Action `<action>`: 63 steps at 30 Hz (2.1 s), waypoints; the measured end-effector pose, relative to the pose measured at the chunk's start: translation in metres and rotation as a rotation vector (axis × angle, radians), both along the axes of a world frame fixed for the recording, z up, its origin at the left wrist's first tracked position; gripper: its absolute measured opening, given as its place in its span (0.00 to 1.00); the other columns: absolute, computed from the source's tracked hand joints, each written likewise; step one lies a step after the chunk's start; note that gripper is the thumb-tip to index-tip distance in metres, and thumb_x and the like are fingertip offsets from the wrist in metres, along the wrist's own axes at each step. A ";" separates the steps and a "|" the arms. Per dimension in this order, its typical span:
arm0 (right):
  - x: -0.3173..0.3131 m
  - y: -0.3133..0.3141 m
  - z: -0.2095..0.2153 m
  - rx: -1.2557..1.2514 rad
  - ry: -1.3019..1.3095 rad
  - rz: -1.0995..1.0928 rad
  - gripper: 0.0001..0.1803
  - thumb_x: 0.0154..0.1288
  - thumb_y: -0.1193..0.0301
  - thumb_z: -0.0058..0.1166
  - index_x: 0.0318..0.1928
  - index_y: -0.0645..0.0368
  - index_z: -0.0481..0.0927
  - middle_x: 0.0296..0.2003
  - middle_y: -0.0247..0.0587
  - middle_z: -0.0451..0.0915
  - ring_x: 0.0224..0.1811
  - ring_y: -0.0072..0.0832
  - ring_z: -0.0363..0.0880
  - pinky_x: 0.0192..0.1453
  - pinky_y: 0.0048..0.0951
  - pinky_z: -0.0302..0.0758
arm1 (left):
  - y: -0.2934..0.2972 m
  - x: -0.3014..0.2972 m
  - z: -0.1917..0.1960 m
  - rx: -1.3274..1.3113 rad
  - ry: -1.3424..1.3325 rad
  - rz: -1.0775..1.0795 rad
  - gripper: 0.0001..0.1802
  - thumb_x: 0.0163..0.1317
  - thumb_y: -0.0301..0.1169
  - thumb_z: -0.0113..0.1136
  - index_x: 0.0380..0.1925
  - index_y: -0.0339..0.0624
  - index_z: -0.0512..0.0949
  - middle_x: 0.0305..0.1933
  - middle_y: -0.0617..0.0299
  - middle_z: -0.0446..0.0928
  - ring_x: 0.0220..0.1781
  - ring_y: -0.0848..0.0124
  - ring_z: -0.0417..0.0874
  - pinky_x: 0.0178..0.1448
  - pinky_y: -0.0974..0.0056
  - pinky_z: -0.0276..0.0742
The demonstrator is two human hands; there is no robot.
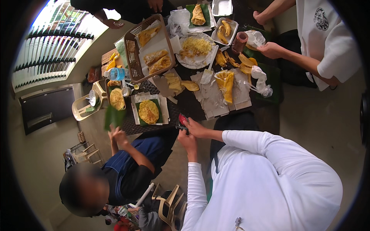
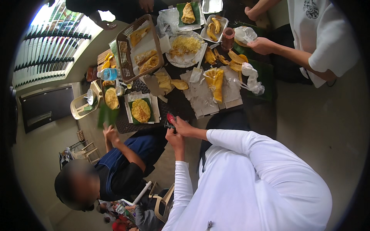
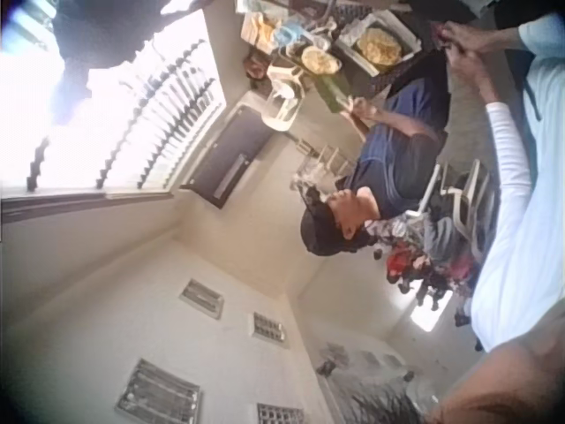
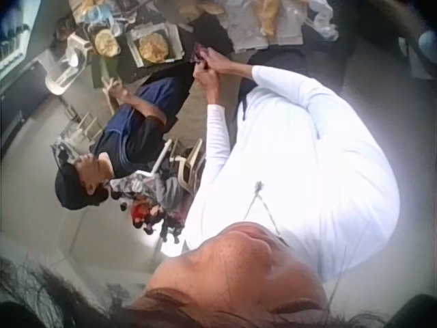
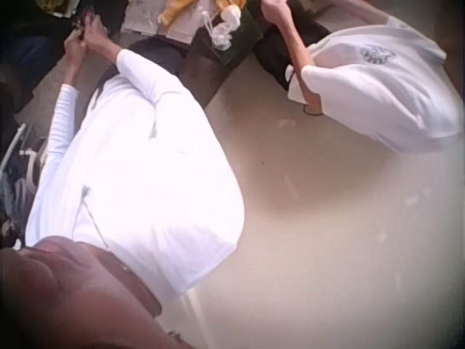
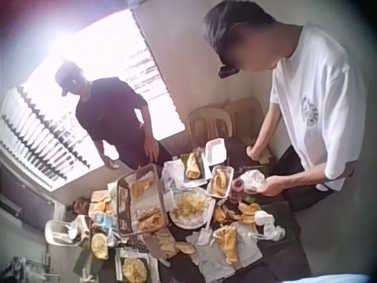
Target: The person assembles a snack by placing shredded filling onto a flat crepe, folding it into a cone, and adding a white topping. The person handles banana leaves and other prepared crepes on the table.
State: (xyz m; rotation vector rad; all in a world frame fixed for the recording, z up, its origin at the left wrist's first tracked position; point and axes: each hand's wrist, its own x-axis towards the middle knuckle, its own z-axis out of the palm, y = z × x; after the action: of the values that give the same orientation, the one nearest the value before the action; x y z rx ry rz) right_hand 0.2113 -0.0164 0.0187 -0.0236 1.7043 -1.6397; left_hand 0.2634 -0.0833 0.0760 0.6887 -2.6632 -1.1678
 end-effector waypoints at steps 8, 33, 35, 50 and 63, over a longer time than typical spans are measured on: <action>-0.018 0.026 -0.018 -0.325 -0.442 0.010 0.35 0.80 0.41 0.32 0.69 0.55 0.68 0.60 0.38 0.76 0.62 0.30 0.72 0.69 0.34 0.65 | 0.012 -0.011 0.030 -0.249 -0.201 -0.211 0.29 0.51 0.17 0.65 0.58 0.39 0.78 0.75 0.40 0.59 0.70 0.40 0.63 0.76 0.45 0.58; -0.039 0.023 0.017 -0.169 -0.182 -0.112 0.27 0.54 0.50 0.76 0.47 0.55 0.85 0.39 0.33 0.86 0.41 0.23 0.82 0.46 0.29 0.80 | -0.003 0.001 -0.055 1.556 0.317 0.601 0.21 0.68 0.19 0.54 0.61 0.37 0.73 0.61 0.52 0.77 0.61 0.60 0.80 0.67 0.51 0.78; -0.047 0.022 0.009 -0.037 -0.039 0.018 0.25 0.56 0.48 0.75 0.42 0.55 0.87 0.33 0.34 0.86 0.38 0.23 0.82 0.45 0.30 0.80 | -0.007 0.005 -0.064 1.545 0.306 0.657 0.21 0.70 0.21 0.54 0.62 0.37 0.72 0.62 0.52 0.76 0.61 0.58 0.80 0.67 0.49 0.78; -0.100 0.018 -0.034 -0.332 0.478 0.618 0.21 0.51 0.78 0.64 0.49 0.64 0.85 0.36 0.48 0.86 0.48 0.35 0.86 0.28 0.32 0.83 | -0.014 0.010 -0.047 0.893 0.129 0.497 0.16 0.60 0.08 0.50 0.46 0.28 0.80 0.44 0.55 0.83 0.43 0.66 0.86 0.47 0.60 0.91; -0.068 0.050 0.002 0.144 0.200 -0.018 0.19 0.58 0.57 0.71 0.29 0.63 0.83 0.18 0.42 0.79 0.22 0.22 0.77 0.28 0.32 0.72 | 0.007 -0.030 -0.026 0.639 0.092 0.380 0.27 0.59 0.11 0.49 0.60 0.33 0.77 0.50 0.52 0.81 0.45 0.69 0.84 0.48 0.64 0.84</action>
State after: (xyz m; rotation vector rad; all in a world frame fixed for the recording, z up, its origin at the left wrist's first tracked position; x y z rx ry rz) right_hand 0.1429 0.0340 0.0204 -0.1063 1.9752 -1.5668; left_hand 0.2332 -0.0759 0.0497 1.1301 -1.9357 -1.8675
